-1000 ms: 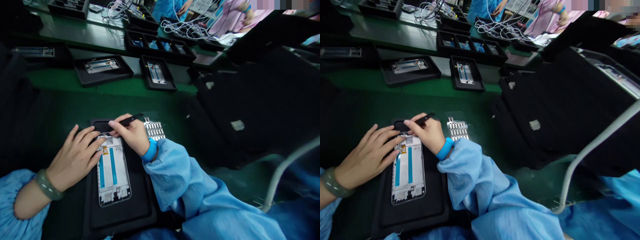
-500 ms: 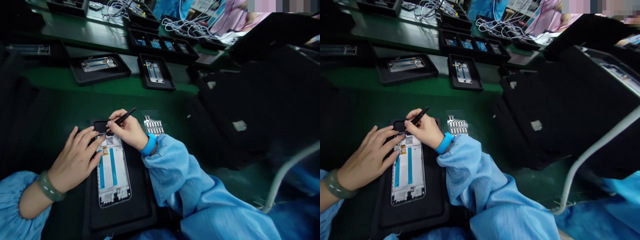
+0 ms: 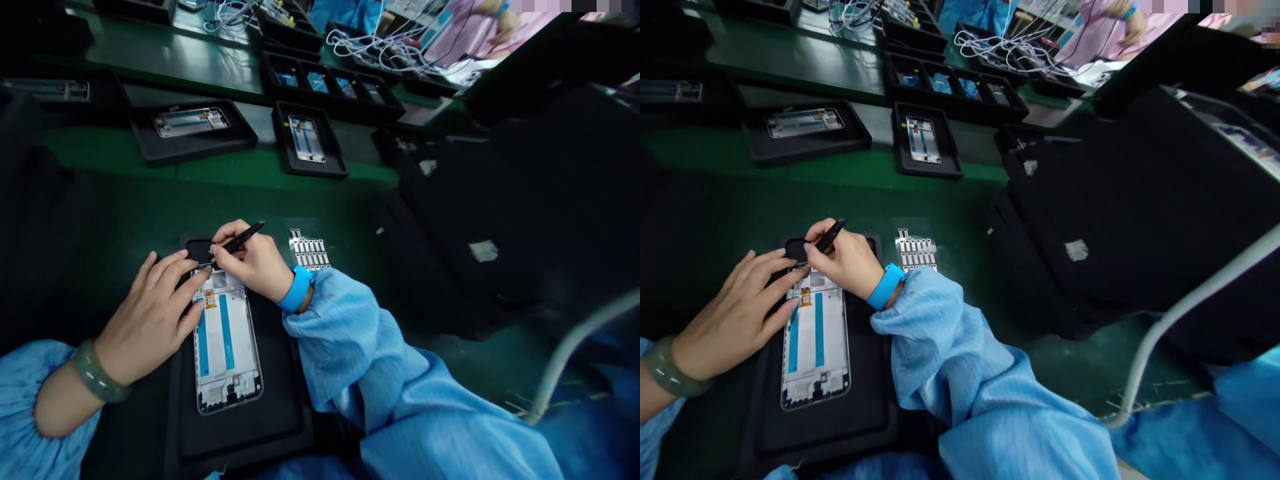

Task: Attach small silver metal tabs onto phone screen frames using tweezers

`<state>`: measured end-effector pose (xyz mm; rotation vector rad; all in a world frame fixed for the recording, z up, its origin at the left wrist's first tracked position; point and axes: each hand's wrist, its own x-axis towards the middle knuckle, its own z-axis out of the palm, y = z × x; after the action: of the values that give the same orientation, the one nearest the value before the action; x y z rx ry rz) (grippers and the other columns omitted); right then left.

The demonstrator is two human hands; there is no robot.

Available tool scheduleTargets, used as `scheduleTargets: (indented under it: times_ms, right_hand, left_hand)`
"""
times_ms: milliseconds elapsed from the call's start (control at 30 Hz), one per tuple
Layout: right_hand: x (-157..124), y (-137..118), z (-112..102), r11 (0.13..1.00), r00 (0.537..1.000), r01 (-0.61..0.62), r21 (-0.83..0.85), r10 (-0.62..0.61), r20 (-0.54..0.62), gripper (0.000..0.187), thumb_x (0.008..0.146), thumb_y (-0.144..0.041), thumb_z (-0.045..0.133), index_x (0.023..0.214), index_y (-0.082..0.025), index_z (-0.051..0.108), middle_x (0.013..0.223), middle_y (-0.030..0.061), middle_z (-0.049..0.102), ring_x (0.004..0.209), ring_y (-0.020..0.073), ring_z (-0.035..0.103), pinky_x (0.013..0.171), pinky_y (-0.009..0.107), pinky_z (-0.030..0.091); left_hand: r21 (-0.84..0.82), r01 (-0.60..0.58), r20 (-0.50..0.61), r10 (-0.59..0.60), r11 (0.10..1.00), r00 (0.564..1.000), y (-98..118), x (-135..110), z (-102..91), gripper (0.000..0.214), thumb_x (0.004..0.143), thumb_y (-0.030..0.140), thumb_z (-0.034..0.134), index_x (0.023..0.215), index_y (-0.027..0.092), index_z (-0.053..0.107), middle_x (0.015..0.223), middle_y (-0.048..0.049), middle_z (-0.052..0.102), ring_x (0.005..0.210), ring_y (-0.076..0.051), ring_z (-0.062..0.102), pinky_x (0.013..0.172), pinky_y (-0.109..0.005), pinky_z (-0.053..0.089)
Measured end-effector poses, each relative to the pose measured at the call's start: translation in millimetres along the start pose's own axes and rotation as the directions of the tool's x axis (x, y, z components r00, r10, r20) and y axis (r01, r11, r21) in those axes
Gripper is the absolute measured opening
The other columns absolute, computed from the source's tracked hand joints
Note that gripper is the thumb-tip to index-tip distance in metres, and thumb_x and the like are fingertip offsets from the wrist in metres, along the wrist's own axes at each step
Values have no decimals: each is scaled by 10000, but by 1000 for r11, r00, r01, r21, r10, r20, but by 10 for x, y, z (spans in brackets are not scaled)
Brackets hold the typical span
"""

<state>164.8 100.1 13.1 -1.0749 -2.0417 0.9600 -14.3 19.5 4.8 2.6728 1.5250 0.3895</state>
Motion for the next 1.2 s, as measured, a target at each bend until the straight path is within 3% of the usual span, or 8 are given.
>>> scheduleTargets:
  times_ms: [233, 433, 767, 1200]
  right_hand:
    - [-6, -34, 6, 968, 975, 217, -126, -210, 69, 80, 830, -217, 491, 864, -165, 543, 838, 14, 627, 758, 111, 604, 706, 222, 462]
    - [-3, 21, -3, 998, 999, 48, 34, -48, -21, 116, 822, -276, 545, 860, -167, 549, 755, -14, 609, 689, 92, 601, 640, 196, 466]
    - [0, -3, 18, 999, 1000, 15, 45, -14, -20, 132, 813, -287, 567, 842, -158, 575, 717, -20, 615, 640, 81, 597, 616, 186, 461]
    - [-4, -29, 24, 996, 997, 73, -52, -73, 5, 131, 816, -281, 561, 852, -157, 581, 780, -8, 633, 671, 79, 601, 656, 182, 456]
  left_hand:
    - [19, -14, -11, 14, 1000, 1000, -4, -1, -7, 406, 872, 299, 431, 1257, 170, 435, 1250, -131, 467, 1263, -288, 343, 1044, -541, 291]
    - [4, -17, 5, 17, 1000, 1000, -19, -19, 5, 406, 880, 311, 423, 1265, 184, 436, 1252, -126, 469, 1274, -279, 331, 1051, -547, 277]
    - [-22, 5, 22, -4, 1000, 1000, -5, -17, -4, 407, 884, 312, 413, 1270, 184, 437, 1256, -121, 461, 1280, -277, 322, 1057, -541, 274]
    - [-17, -4, 17, 5, 1000, 1000, -20, -27, 23, 415, 880, 320, 416, 1276, 193, 430, 1254, -116, 458, 1289, -279, 311, 1058, -524, 287]
